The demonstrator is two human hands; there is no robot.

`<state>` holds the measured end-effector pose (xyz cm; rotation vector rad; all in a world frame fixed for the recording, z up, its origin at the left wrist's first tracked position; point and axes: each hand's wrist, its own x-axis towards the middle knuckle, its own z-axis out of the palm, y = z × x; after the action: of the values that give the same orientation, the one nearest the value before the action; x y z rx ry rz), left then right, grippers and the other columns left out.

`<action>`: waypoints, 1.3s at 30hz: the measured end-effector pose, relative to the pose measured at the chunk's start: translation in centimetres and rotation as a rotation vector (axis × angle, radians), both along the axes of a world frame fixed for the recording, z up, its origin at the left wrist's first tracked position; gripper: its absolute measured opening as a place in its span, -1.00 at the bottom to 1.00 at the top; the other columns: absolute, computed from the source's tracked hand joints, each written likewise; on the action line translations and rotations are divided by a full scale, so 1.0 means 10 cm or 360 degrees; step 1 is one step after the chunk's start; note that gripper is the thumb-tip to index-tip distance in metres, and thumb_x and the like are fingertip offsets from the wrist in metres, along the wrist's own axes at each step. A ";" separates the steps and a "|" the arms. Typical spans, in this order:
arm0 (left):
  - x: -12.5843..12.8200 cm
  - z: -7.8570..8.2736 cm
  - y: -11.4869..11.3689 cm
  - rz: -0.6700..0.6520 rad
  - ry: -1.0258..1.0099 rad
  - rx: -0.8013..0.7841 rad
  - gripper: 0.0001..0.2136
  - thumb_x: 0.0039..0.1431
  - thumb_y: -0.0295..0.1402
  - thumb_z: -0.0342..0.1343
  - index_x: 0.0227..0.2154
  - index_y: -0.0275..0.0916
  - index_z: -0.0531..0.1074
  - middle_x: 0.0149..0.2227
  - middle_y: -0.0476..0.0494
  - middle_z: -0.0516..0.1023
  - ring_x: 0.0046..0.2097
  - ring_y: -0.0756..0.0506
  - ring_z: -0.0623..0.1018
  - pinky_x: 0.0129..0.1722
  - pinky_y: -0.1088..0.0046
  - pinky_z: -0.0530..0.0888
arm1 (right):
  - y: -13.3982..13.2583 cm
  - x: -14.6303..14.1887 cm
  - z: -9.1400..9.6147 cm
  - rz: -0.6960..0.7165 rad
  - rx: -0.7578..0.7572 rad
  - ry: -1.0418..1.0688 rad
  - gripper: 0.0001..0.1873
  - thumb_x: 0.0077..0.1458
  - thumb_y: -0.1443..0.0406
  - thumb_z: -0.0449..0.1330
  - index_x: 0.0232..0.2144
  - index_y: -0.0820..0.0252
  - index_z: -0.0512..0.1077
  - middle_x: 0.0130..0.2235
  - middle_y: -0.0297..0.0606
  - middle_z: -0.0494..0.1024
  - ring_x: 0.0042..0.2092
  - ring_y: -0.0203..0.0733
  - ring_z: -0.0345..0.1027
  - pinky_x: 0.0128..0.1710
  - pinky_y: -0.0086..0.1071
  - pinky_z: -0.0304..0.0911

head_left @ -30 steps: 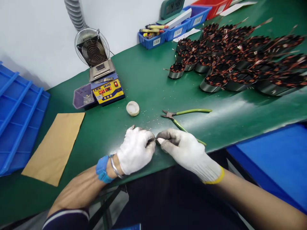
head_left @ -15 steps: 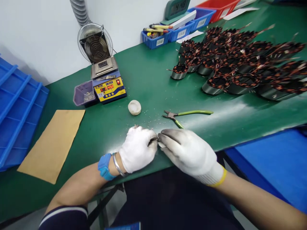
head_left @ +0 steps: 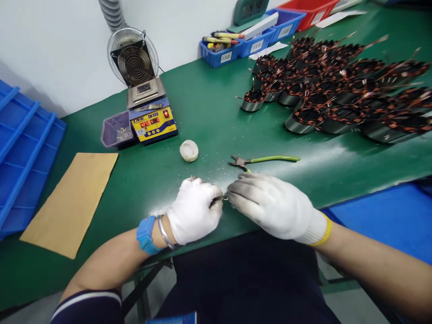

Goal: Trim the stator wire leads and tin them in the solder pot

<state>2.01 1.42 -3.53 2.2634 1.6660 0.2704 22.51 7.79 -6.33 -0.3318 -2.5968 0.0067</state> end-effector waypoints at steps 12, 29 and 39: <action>-0.01 0.00 -0.01 -0.0077 0.0035 0.0062 -0.85 0.23 -0.41 0.03 -0.44 -0.19 0.45 -0.39 -0.08 0.54 -0.25 -0.15 0.47 -0.11 0.24 0.37 | -0.21 -0.20 -0.10 -0.0493 -0.1895 -0.0084 -0.72 0.28 0.26 -0.05 -0.39 0.18 0.40 -0.54 -0.28 0.54 -0.55 -0.25 0.42 -0.51 -0.42 0.32; 0.00 0.02 -0.01 -0.0108 0.0037 0.0024 -0.85 0.20 -0.42 0.05 -0.46 -0.19 0.45 -0.42 -0.07 0.53 -0.27 -0.14 0.46 -0.15 0.26 0.36 | -0.14 -0.15 0.01 -0.0432 -0.1543 -0.0224 -0.73 0.26 0.23 0.01 -0.39 0.21 0.43 -0.44 -0.20 0.57 -0.48 -0.20 0.45 -0.48 -0.37 0.31; -0.03 0.04 0.03 -0.0173 0.0062 0.0024 -0.85 0.16 -0.45 0.05 -0.49 -0.18 0.45 -0.44 -0.07 0.52 -0.31 -0.12 0.46 -0.13 0.27 0.38 | 0.14 0.04 0.11 -0.0206 0.0135 -0.0585 -0.73 0.25 0.40 0.01 -0.38 0.18 0.49 -0.38 -0.16 0.54 -0.35 -0.13 0.39 -0.29 -0.27 0.24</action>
<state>1.67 1.69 -3.08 2.3752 1.5580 0.2154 22.93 9.23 -5.26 -0.5109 -2.9201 -0.2296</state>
